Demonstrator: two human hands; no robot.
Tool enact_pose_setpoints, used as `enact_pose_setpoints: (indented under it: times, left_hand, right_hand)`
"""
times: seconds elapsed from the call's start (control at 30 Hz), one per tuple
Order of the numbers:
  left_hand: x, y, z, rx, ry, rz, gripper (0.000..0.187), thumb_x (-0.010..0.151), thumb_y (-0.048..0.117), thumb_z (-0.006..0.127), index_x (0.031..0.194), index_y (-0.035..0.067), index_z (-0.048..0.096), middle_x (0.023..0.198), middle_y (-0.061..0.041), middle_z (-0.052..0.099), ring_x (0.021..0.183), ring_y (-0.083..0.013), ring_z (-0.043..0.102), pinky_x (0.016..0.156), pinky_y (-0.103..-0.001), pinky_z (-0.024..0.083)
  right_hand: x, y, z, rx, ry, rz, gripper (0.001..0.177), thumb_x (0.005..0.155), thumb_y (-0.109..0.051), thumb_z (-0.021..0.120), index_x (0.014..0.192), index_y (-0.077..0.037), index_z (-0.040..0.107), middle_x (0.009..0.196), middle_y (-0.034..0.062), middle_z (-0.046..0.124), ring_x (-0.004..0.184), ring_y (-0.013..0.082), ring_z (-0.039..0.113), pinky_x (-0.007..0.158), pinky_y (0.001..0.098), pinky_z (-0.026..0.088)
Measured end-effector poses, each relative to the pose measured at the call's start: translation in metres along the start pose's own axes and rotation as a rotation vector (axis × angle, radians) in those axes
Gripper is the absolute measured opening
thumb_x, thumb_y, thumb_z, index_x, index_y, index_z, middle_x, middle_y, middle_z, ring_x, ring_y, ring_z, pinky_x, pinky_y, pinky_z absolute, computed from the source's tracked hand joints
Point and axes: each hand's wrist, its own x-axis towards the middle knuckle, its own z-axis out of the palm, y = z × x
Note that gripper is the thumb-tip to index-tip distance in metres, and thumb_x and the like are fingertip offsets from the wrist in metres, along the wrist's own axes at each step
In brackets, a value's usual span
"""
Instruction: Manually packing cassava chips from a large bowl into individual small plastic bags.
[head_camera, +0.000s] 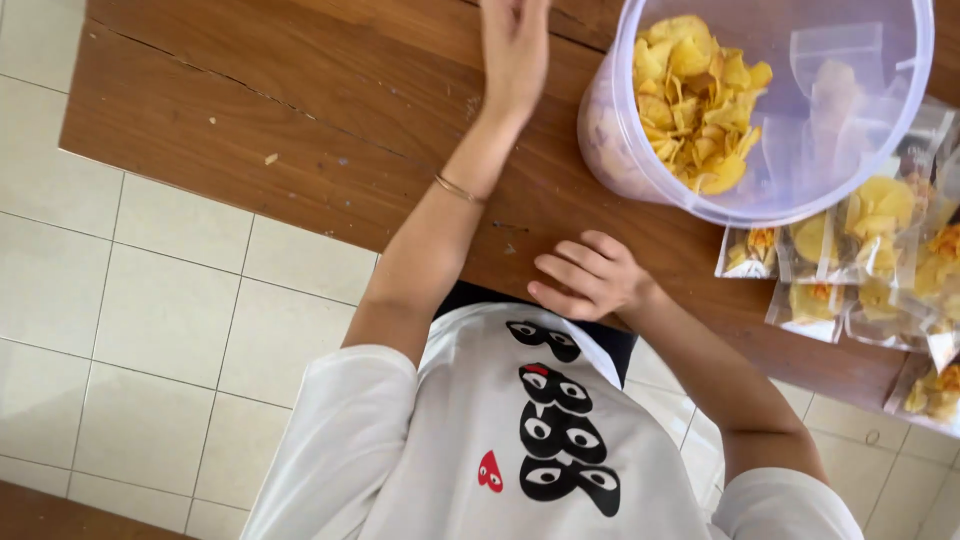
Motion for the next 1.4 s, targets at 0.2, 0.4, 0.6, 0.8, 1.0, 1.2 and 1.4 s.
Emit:
enact_pose_setpoints:
  times: [0.2, 0.4, 0.6, 0.8, 1.0, 1.2, 1.4]
  left_hand:
    - [-0.026, -0.020, 0.009, -0.065, -0.174, -0.307, 0.049, 0.106, 0.037, 0.057, 0.151, 0.024, 0.041, 0.139, -0.013, 0.065, 0.130, -0.0190, 0.063, 0.116, -0.034, 0.048]
    - [-0.023, -0.027, 0.018, -0.117, -0.117, -0.330, 0.029, 0.103, 0.017, 0.060, 0.131, 0.013, 0.055, 0.126, -0.013, 0.067, 0.122, -0.0179, 0.063, 0.107, -0.030, 0.051]
    - [-0.030, 0.002, 0.012, -0.113, -0.284, -0.276, 0.041, 0.112, 0.033, 0.053, 0.150, 0.017, 0.048, 0.151, -0.016, 0.058, 0.148, -0.0226, 0.051, 0.126, -0.036, 0.040]
    - [-0.033, 0.002, 0.014, -0.039, -0.322, -0.259, 0.044, 0.112, 0.038, 0.049, 0.150, 0.016, 0.046, 0.151, -0.014, 0.057, 0.147, -0.0239, 0.051, 0.125, -0.036, 0.041]
    - [-0.033, -0.010, 0.014, 0.003, -0.220, -0.339, 0.035, 0.101, 0.004, 0.059, 0.131, 0.019, 0.052, 0.119, -0.009, 0.066, 0.112, -0.0157, 0.064, 0.100, -0.029, 0.053]
    - [-0.030, -0.009, 0.014, -0.037, -0.207, -0.294, 0.034, 0.098, -0.006, 0.058, 0.126, 0.013, 0.053, 0.105, -0.007, 0.066, 0.094, -0.0129, 0.063, 0.084, -0.026, 0.056]
    - [-0.028, 0.000, 0.014, 0.039, -0.205, -0.331, 0.030, 0.099, 0.000, 0.057, 0.124, 0.016, 0.054, 0.094, -0.004, 0.067, 0.083, -0.0104, 0.061, 0.079, -0.026, 0.053]
  right_hand:
    - [-0.015, -0.012, 0.020, 0.451, 0.272, 0.623, 0.006, 0.103, -0.007, 0.054, 0.108, -0.006, 0.051, 0.093, 0.0175, 0.064, 0.078, 0.0281, 0.064, 0.072, 0.0404, 0.054]
    - [-0.009, -0.006, 0.008, 0.582, 0.298, 0.835, 0.007, 0.106, -0.009, 0.050, 0.113, -0.009, 0.051, 0.086, 0.0130, 0.062, 0.076, 0.0259, 0.063, 0.076, 0.0373, 0.054]
    - [-0.005, -0.006, 0.003, 0.598, 0.400, 0.851, 0.006, 0.104, -0.005, 0.049, 0.110, -0.005, 0.050, 0.081, 0.0172, 0.062, 0.069, 0.0270, 0.059, 0.069, 0.0391, 0.052]
    - [-0.013, -0.013, 0.004, 0.714, 0.410, 1.015, 0.008, 0.105, -0.003, 0.047, 0.111, -0.005, 0.051, 0.082, 0.0158, 0.061, 0.073, 0.0273, 0.058, 0.072, 0.0379, 0.053]
    - [-0.014, -0.014, 0.002, 0.794, 0.380, 1.080, 0.008, 0.104, -0.002, 0.047, 0.109, -0.005, 0.053, 0.080, 0.0150, 0.059, 0.071, 0.0259, 0.059, 0.072, 0.0360, 0.053]
    - [-0.012, -0.014, -0.003, 0.890, 0.298, 1.109, 0.006, 0.107, -0.003, 0.048, 0.112, -0.005, 0.051, 0.081, 0.0137, 0.060, 0.072, 0.0232, 0.060, 0.070, 0.0321, 0.053]
    - [-0.019, -0.012, 0.000, 0.889, 0.245, 1.105, 0.007, 0.105, -0.001, 0.050, 0.111, -0.003, 0.052, 0.091, 0.0121, 0.061, 0.074, 0.0225, 0.063, 0.069, 0.0315, 0.056]
